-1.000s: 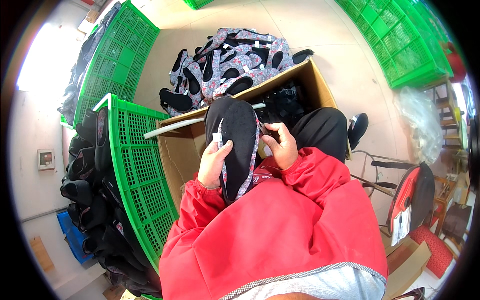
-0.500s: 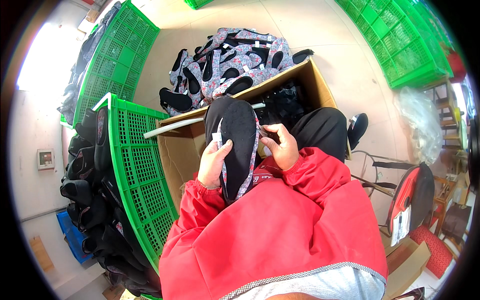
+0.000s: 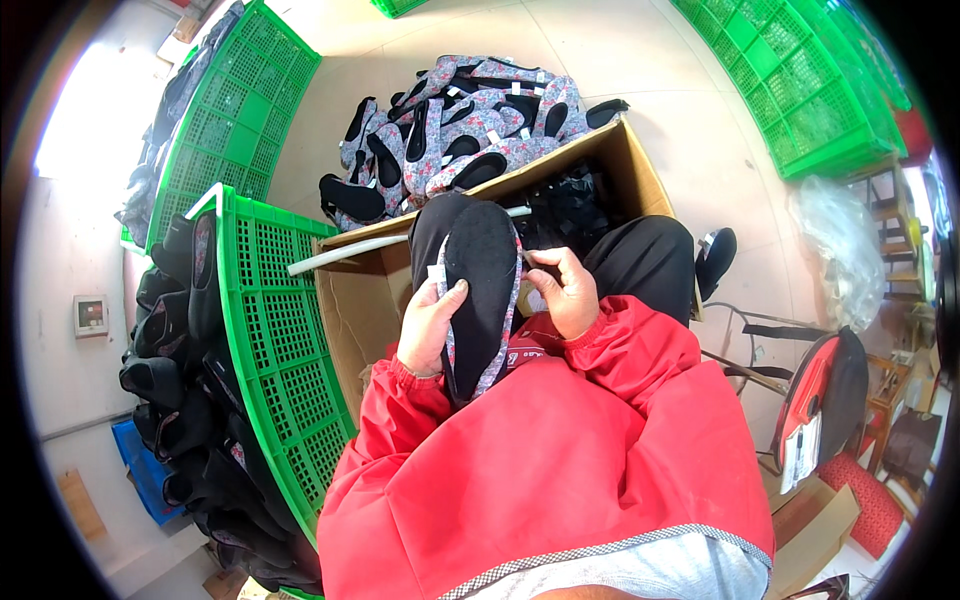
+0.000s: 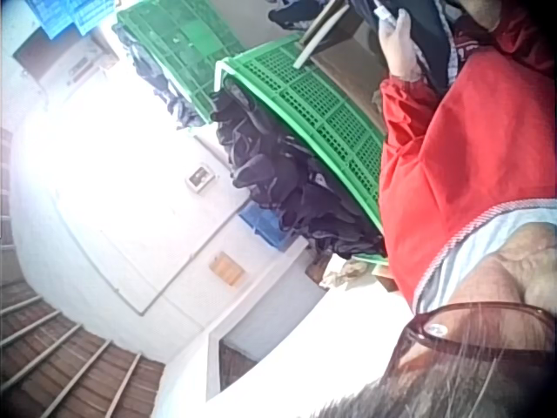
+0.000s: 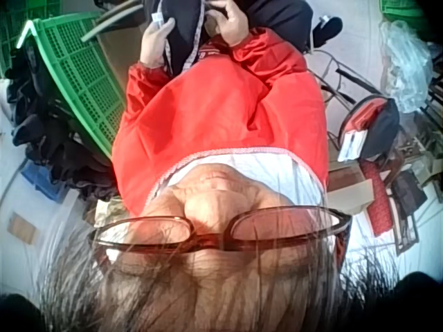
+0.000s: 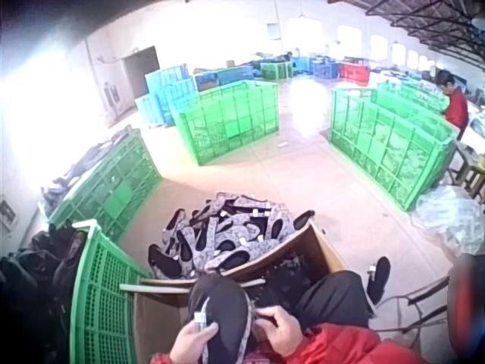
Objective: The person sits on the floor in a warehouse and sews the straps onto black slipper soles using a needle and thread. They pick up a sole from a cardboard box, stitch the strap attachment points, and place the finished slipper into a green plastic crate.
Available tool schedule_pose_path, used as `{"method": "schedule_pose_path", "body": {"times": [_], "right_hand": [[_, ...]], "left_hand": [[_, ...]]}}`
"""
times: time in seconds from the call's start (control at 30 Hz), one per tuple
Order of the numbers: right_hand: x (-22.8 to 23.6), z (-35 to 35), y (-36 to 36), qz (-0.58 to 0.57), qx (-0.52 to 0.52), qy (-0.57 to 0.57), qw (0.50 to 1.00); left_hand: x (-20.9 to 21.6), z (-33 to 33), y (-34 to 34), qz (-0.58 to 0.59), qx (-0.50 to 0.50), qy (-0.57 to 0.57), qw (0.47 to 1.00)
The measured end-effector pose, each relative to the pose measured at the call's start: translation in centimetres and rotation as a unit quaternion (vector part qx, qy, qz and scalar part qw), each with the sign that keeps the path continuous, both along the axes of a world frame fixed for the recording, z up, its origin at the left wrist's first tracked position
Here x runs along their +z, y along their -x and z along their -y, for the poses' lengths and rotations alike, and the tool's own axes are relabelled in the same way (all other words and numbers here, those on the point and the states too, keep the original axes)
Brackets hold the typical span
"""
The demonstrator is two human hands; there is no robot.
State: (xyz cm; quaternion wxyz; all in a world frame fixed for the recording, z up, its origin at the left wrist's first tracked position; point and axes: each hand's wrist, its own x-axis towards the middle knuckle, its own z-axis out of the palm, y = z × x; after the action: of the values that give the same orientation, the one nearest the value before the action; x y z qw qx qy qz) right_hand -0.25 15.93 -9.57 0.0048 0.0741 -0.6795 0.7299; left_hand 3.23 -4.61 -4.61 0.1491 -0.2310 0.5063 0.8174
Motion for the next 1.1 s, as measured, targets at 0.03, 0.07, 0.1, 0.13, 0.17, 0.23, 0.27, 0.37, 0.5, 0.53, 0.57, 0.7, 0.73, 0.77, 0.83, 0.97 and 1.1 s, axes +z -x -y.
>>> {"method": "schedule_pose_path", "body": {"times": [0.03, 0.07, 0.1, 0.13, 0.17, 0.23, 0.27, 0.37, 0.5, 0.53, 0.57, 0.7, 0.73, 0.77, 0.83, 0.97, 1.1], "right_hand": [[-0.4, 0.0, 0.0, 0.023, -0.003, 0.041, 0.999], [-0.9, -0.3, 0.3, 0.027, -0.007, 0.076, 0.997], [-1.0, -0.7, 0.5, 0.116, -0.006, 0.126, 0.985], [-1.2, -0.8, 0.8, 0.120, -0.021, 0.126, 0.985], [-1.4, -0.8, 1.0, 0.123, -0.037, 0.125, 0.984], [-1.2, -0.5, 1.1, 0.094, -0.045, 0.137, 0.985], [-1.0, -0.4, 0.9, 0.088, -0.040, 0.135, 0.986], [-0.8, -0.2, 0.2, 0.071, 0.014, 0.154, 0.985], [-1.1, 0.3, 0.2, -0.005, 0.018, 0.040, 0.999], [-1.4, -0.1, 0.4, -0.016, 0.017, 0.000, 1.000], [-1.6, -0.2, 0.6, -0.027, 0.015, -0.039, 0.999], [-3.1, -1.4, 1.8, 0.105, -0.092, 0.051, 0.989], [-3.4, -2.3, 2.4, 0.185, -0.094, 0.080, 0.975], [-3.7, -3.2, 3.0, 0.264, -0.097, 0.106, 0.954], [-4.9, -4.2, 4.1, 0.170, -0.086, 0.013, 0.982], [-5.2, -4.4, 3.8, 0.089, -0.103, -0.082, 0.987], [-0.4, -3.1, 2.0, 0.099, -0.016, 0.018, 0.995]], "left_hand": [[0.1, -0.1, 0.0, -0.001, -0.001, 0.005, 1.000], [0.0, -0.1, 0.0, -0.005, -0.001, 0.006, 1.000], [-0.1, -0.1, 0.0, -0.010, 0.000, 0.008, 1.000], [-0.4, -0.1, 0.0, -0.015, 0.001, 0.009, 1.000], [-0.7, 0.0, -0.1, -0.019, 0.003, 0.016, 1.000], [-1.3, 0.0, -0.1, -0.026, 0.005, 0.029, 0.999], [-1.5, 0.0, -0.1, -0.031, 0.004, 0.038, 0.999], [-1.4, -0.3, -0.1, -0.040, 0.004, 0.054, 0.998], [-0.6, -0.8, 0.0, -0.043, 0.011, 0.061, 0.997], [-0.5, -0.8, 0.0, -0.043, 0.012, 0.064, 0.997], [-0.3, -0.8, -0.1, -0.036, 0.010, 0.055, 0.998], [-0.1, -1.1, 0.0, -0.025, -0.006, 0.071, 0.997], [-0.2, -1.1, -0.1, -0.031, -0.007, 0.080, 0.996], [-0.3, -1.1, -0.3, -0.038, -0.008, 0.089, 0.995], [-1.3, -1.4, -0.4, -0.075, -0.022, 0.219, 0.973], [-1.3, -2.4, -0.5, -0.137, -0.065, 0.460, 0.875], [-0.4, -3.4, -0.8, -0.142, -0.082, 0.538, 0.827]]}}
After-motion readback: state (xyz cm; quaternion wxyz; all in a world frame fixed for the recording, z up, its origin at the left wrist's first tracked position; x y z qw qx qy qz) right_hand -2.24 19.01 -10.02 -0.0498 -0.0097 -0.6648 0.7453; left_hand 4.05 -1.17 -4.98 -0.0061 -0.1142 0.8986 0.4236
